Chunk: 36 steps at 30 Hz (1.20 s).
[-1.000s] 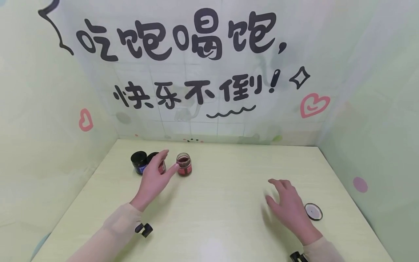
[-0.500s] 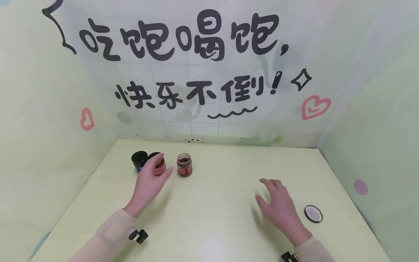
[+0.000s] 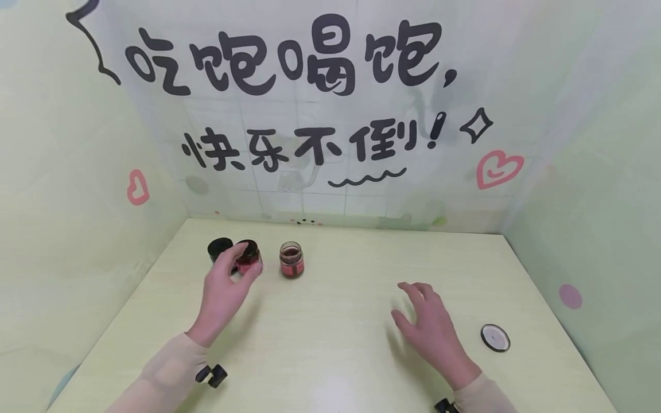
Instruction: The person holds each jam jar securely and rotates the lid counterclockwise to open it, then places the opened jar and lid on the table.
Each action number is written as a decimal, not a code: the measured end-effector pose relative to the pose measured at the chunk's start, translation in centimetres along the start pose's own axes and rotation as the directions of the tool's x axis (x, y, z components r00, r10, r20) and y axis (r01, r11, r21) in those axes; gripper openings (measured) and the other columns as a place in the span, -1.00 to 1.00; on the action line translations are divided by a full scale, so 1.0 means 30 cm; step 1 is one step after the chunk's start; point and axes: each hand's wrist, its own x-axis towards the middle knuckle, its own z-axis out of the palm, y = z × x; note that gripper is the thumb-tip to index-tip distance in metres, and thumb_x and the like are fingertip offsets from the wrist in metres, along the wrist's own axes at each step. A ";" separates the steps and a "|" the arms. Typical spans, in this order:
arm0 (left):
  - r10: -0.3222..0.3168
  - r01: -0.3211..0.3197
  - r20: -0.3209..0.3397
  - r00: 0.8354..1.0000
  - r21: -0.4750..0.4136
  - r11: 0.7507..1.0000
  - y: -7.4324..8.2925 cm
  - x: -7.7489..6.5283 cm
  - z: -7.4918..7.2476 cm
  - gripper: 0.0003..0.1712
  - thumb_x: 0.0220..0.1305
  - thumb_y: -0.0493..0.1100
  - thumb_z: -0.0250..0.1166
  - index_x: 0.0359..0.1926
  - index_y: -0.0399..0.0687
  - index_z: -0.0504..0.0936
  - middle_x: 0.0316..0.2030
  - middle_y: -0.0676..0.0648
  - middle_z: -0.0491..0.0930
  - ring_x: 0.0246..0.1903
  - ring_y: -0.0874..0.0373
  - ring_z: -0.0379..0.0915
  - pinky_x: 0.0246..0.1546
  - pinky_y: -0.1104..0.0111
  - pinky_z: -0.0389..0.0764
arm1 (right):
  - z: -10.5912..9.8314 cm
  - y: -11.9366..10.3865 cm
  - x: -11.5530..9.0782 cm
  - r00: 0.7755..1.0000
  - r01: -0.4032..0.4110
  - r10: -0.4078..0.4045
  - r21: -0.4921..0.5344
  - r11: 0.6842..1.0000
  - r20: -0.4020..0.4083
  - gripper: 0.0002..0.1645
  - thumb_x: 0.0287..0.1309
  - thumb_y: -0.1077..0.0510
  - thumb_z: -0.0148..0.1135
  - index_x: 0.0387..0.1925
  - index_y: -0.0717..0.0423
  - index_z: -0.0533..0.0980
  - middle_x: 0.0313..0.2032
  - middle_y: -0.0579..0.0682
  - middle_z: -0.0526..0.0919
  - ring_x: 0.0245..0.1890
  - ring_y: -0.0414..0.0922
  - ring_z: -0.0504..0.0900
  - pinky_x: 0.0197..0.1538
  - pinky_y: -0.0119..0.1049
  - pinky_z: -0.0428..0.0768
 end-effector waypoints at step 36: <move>-0.133 0.132 -0.159 0.978 -0.014 0.991 -0.182 0.083 -0.064 -0.37 0.15 -0.30 0.46 0.26 -0.17 0.52 0.31 -0.21 0.40 0.34 -0.17 0.27 0.33 -0.03 0.29 | 0.069 -0.047 -0.025 0.991 0.133 -0.131 -0.035 0.991 0.038 -0.37 0.13 0.10 0.45 0.25 0.03 0.50 0.11 0.11 0.51 0.04 0.11 0.55 -0.05 0.08 0.58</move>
